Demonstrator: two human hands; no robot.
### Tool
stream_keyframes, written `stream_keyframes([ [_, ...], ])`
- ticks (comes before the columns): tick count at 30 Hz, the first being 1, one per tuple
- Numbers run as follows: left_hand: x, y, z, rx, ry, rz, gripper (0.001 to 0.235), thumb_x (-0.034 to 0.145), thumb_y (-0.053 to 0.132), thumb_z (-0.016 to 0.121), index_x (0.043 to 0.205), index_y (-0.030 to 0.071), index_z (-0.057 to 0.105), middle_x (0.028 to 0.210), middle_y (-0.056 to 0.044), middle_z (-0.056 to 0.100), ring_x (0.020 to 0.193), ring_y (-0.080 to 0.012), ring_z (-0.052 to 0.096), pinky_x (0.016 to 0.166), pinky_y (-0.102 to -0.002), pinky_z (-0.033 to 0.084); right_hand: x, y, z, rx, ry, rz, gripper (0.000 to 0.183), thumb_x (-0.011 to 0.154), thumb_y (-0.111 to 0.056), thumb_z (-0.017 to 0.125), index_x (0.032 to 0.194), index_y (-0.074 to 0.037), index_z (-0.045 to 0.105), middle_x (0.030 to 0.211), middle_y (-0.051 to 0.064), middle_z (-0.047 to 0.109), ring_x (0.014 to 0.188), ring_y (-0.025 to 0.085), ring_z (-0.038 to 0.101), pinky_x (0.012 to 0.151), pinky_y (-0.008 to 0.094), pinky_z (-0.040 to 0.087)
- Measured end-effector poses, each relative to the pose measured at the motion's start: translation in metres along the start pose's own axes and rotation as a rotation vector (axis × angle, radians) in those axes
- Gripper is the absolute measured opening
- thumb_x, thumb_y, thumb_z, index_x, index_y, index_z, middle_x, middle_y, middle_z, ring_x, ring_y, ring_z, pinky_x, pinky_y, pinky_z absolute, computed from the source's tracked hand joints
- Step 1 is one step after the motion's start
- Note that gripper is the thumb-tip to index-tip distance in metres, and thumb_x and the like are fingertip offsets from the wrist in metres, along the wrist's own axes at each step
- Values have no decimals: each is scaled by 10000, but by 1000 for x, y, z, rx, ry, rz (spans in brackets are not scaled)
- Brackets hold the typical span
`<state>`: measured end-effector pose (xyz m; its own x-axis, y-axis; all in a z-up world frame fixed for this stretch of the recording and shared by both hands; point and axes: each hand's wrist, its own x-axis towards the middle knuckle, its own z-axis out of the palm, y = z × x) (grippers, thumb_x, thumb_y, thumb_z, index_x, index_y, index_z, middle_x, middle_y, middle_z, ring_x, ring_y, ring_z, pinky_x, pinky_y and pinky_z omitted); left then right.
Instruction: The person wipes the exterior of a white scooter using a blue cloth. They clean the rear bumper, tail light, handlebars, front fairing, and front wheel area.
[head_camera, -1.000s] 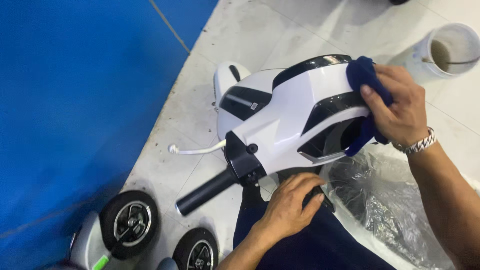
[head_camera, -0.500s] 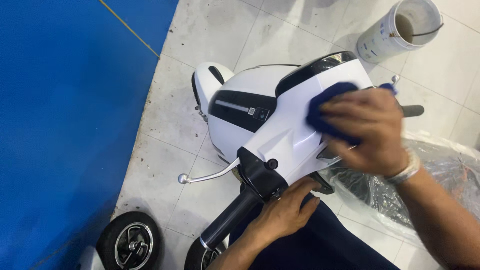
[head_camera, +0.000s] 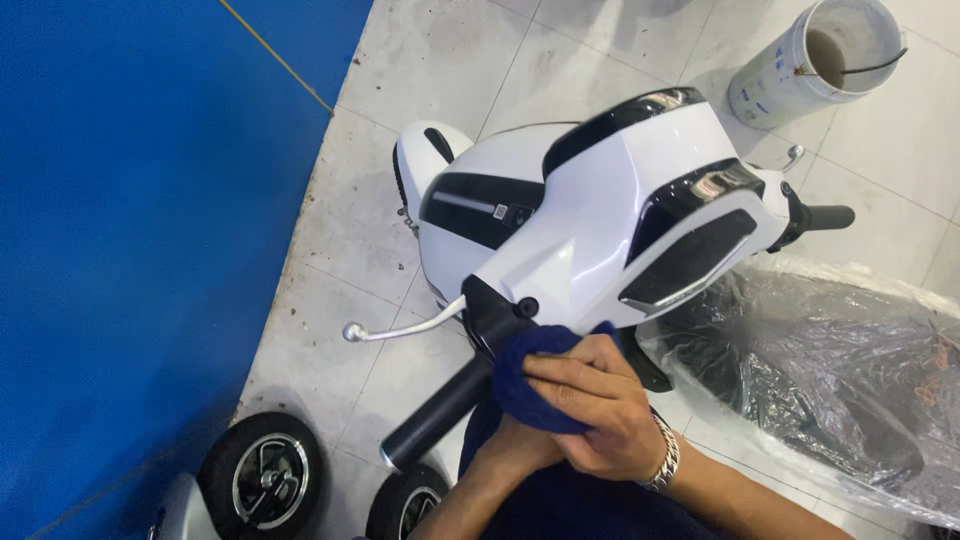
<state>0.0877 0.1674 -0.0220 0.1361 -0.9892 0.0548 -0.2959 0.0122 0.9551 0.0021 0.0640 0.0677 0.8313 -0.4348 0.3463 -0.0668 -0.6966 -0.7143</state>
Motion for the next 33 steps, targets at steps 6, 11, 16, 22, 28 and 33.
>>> stream_keyframes([
  [6, -39, -13, 20, 90, -166, -557, 375, 880, 232, 697, 1217, 73, 664, 1199, -167, 700, 1159, -342, 649, 947, -432, 521, -37, 39, -24, 436, -293, 245, 235, 848, -154, 752, 1053, -40, 760, 970, 86, 728, 859, 233, 656, 776, 337, 533],
  [11, -28, 16, 21, 208, -173, -461, 380, 923, 260, 704, 1240, 59, 648, 1223, -176, 667, 1170, -364, 612, 1014, -457, 462, -81, 65, -57, 506, -179, 691, 248, 869, -232, 766, 992, -17, 773, 796, 71, 739, 693, 155, 677, 631, 306, 539],
  [16, 15, 66, 16, 229, -139, -312, 352, 946, 227, 670, 1243, 38, 647, 1202, -158, 679, 1121, -343, 637, 956, -443, 494, -58, 96, -111, -46, 378, 677, 319, 864, -219, 822, 1115, -41, 741, 870, 90, 707, 699, 160, 669, 621, 317, 513],
  [22, 50, 109, -3, 202, 65, -6, 212, 976, 141, 653, 1138, 11, 696, 1133, -135, 728, 1040, -293, 708, 900, -392, 551, -8, 109, -108, -549, 535, 310, 284, 954, -60, 769, 1228, -22, 705, 1180, 117, 680, 1046, 256, 676, 899, 369, 535],
  [28, 60, 104, -20, 152, 128, 61, 140, 978, 72, 659, 1090, 5, 708, 1083, -121, 738, 1004, -256, 739, 879, -347, 598, 14, 91, -99, -405, 628, 395, 250, 948, -126, 699, 1167, -13, 661, 1232, 208, 567, 1004, 302, 608, 869, 444, 500],
  [33, 65, 103, -28, 115, 56, 112, 135, 976, 61, 678, 1092, -1, 709, 1094, -128, 737, 1017, -262, 737, 882, -343, 607, 24, 101, -96, -366, 708, 391, 187, 1065, -129, 719, 1132, -3, 600, 1094, 116, 657, 1010, 254, 643, 890, 394, 529],
])
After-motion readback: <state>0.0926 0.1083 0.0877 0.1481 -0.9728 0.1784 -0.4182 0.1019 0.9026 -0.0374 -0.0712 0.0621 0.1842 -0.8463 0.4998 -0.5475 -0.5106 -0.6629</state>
